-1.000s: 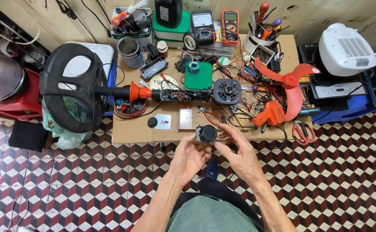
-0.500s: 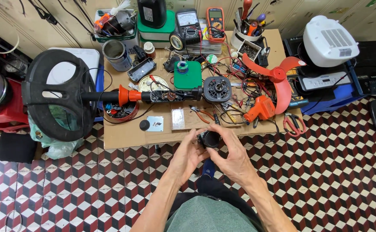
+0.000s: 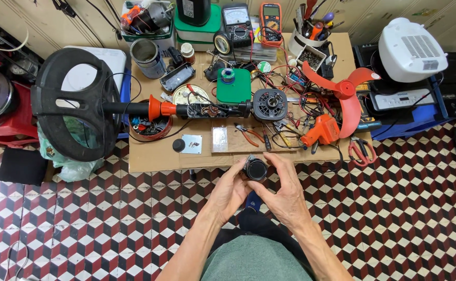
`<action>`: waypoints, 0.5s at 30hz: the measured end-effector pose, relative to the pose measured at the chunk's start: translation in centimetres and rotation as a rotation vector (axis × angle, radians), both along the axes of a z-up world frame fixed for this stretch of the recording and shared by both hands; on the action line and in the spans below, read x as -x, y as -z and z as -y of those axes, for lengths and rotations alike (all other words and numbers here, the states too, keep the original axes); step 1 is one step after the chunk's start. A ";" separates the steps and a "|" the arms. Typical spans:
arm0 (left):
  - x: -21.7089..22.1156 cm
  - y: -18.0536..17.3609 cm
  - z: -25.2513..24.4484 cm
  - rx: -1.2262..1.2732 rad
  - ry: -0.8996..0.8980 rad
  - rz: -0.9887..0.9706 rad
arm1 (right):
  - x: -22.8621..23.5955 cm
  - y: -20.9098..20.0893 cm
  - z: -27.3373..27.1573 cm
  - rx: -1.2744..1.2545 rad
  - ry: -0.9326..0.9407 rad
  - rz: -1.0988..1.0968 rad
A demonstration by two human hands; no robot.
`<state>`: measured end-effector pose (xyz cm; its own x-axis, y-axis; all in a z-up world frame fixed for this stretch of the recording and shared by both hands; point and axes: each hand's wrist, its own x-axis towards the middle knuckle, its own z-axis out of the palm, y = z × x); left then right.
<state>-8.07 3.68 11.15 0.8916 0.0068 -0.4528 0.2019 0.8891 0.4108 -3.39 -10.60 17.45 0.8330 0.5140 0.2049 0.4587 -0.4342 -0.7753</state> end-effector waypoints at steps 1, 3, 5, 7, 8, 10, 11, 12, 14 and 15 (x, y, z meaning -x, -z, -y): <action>0.0 0.0 0.0 0.017 -0.003 0.013 | 0.0 0.0 -0.2 -0.005 -0.003 0.027; 0.1 0.3 0.0 0.032 0.000 0.027 | 0.1 0.2 -0.3 0.012 -0.001 0.091; 0.0 0.5 -0.2 0.049 0.005 0.041 | -0.2 0.3 -0.2 0.031 0.003 0.156; -0.1 0.6 -0.9 -0.055 0.104 0.065 | -0.7 0.5 0.1 0.033 -0.039 0.188; -0.6 0.3 -1.4 -0.054 0.106 0.063 | -1.2 0.4 0.5 0.034 -0.037 0.186; -1.4 -0.4 -2.5 -0.294 0.306 0.006 | -2.1 0.2 1.2 0.109 -0.259 0.231; -1.8 -0.1 -2.8 -0.295 0.302 0.006 | -2.2 -0.1 1.2 0.108 -0.263 0.233; -2.2 0.2 -3.1 -0.375 0.379 -0.030 | -2.3 -0.5 1.2 0.073 -0.330 0.245; -2.6 0.7 -3.4 -0.458 0.452 -0.064 | -2.4 -0.7 1.3 0.039 -0.398 0.261; -2.7 1.0 -3.4 -0.476 0.489 -0.076 | -2.4 -0.5 1.4 0.042 -0.374 0.221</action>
<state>-5.37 7.05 10.17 0.8090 -0.1743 -0.5613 0.5773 0.4148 0.7033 -1.04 -12.03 18.00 0.5260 0.7840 0.3297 0.7435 -0.2356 -0.6259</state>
